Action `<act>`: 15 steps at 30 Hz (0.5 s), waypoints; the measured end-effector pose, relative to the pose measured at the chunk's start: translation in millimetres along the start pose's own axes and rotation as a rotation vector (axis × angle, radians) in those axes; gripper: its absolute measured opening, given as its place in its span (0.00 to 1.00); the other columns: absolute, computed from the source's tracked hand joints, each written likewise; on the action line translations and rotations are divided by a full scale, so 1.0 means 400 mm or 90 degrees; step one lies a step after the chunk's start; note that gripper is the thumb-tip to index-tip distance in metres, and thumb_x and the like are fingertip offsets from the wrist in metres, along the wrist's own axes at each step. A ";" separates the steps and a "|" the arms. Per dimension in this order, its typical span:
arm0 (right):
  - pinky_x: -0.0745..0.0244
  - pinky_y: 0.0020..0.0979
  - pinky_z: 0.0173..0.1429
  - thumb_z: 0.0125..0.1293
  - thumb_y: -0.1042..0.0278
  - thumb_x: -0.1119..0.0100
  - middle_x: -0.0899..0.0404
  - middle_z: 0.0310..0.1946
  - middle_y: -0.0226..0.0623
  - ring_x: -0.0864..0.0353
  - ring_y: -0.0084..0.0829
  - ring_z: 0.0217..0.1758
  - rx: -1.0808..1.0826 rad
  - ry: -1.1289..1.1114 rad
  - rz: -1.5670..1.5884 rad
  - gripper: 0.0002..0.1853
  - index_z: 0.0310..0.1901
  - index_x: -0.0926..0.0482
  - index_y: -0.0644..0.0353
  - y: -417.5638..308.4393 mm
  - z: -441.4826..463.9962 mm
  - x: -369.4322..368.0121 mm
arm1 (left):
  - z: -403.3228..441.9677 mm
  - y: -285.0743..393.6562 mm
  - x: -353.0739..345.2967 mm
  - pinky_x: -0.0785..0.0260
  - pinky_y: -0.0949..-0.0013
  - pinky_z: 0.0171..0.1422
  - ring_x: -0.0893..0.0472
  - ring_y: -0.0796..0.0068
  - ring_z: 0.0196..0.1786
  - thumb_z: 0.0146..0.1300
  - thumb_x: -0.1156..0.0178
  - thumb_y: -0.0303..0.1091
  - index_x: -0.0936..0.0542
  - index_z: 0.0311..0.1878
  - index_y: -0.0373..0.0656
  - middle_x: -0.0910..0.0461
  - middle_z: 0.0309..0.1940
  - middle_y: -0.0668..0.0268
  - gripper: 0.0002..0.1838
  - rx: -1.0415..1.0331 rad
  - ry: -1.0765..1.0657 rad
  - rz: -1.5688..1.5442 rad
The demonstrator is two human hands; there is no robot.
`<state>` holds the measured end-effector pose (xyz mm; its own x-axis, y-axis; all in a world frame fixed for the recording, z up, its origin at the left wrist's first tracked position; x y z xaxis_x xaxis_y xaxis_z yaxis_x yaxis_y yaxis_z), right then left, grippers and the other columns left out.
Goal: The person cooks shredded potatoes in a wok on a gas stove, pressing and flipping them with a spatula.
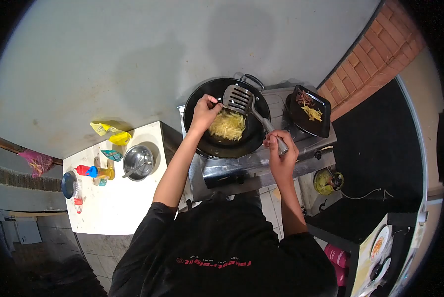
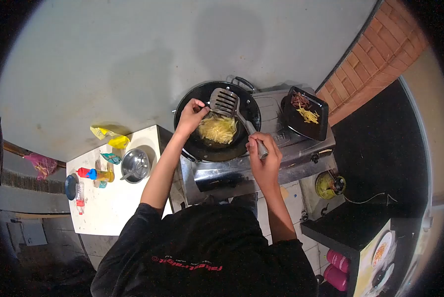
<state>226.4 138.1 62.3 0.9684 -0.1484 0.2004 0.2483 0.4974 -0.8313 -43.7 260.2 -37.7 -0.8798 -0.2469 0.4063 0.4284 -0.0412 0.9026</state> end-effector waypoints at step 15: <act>0.23 0.27 0.42 0.72 0.79 0.40 0.19 0.36 0.38 0.17 0.26 0.35 -0.013 0.006 -0.004 0.03 0.44 0.21 0.67 -0.023 0.013 0.004 | -0.021 0.037 0.009 0.32 0.71 0.43 0.27 0.76 0.37 0.60 0.27 0.38 0.17 0.40 0.42 0.26 0.32 0.69 0.12 -0.038 0.049 0.080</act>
<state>225.9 137.8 73.1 0.9665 -0.1598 0.2009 0.2538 0.4788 -0.8404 -38.7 250.7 -23.9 -0.8012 -0.3268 0.5013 0.5477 -0.0629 0.8343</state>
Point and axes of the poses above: each hand's wrist, its own z-axis towards the middle knuckle, its own x-axis out of the back of the hand, y = z × x, the point moved 6 cm from there along z, towards the middle knuckle
